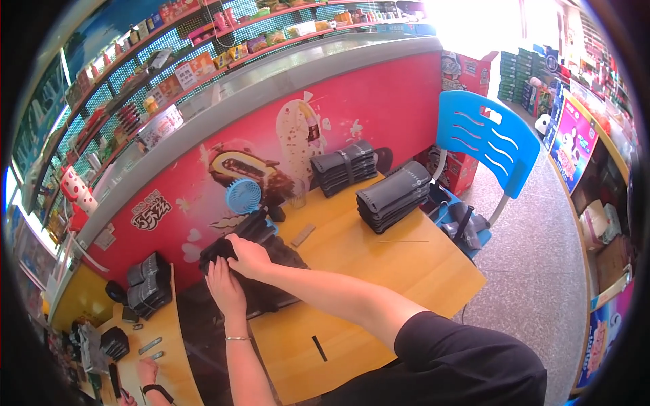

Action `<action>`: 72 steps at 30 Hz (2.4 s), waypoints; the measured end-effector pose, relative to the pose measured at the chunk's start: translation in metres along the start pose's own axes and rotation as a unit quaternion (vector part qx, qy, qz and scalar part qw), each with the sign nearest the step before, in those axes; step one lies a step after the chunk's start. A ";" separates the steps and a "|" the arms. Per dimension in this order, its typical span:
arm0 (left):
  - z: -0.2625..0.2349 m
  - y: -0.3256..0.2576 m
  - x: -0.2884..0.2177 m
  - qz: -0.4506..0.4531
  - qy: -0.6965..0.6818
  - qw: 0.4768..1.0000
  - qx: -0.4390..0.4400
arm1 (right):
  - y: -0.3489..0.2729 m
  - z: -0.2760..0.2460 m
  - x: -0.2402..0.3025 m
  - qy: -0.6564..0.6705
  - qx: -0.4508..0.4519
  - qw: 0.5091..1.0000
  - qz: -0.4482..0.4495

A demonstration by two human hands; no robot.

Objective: Manually attaching hardware components like rivets and buckles to leather straps.

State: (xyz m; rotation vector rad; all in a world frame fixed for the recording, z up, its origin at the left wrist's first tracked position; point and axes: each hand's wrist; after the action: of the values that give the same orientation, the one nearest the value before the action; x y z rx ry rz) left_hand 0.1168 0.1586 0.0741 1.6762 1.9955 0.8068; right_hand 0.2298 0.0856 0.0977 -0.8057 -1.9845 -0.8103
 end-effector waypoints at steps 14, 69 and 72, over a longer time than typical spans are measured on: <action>0.007 0.006 0.000 -0.083 -0.117 0.989 -0.037 | -0.048 -0.044 0.033 0.158 -0.015 0.982 -0.104; -0.075 -0.039 -0.196 -0.107 -0.554 0.813 -0.143 | -0.205 -0.176 -0.018 0.003 0.103 0.990 -0.095; -0.074 -0.036 -0.197 -0.106 -0.576 0.797 -0.147 | -0.204 -0.165 -0.024 0.063 0.069 0.993 -0.073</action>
State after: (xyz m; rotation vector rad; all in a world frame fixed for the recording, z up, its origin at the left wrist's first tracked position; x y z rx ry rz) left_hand 0.0808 -0.0509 0.0948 1.2048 1.0570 -0.0713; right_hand 0.1564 -0.1677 0.1014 -0.5215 -1.9789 -0.7791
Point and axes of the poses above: each hand's wrist, its own y-axis towards the middle knuckle, its own z-axis out of the palm, x = y × z, and after that the axes turned 13 degrees about z, right-handed
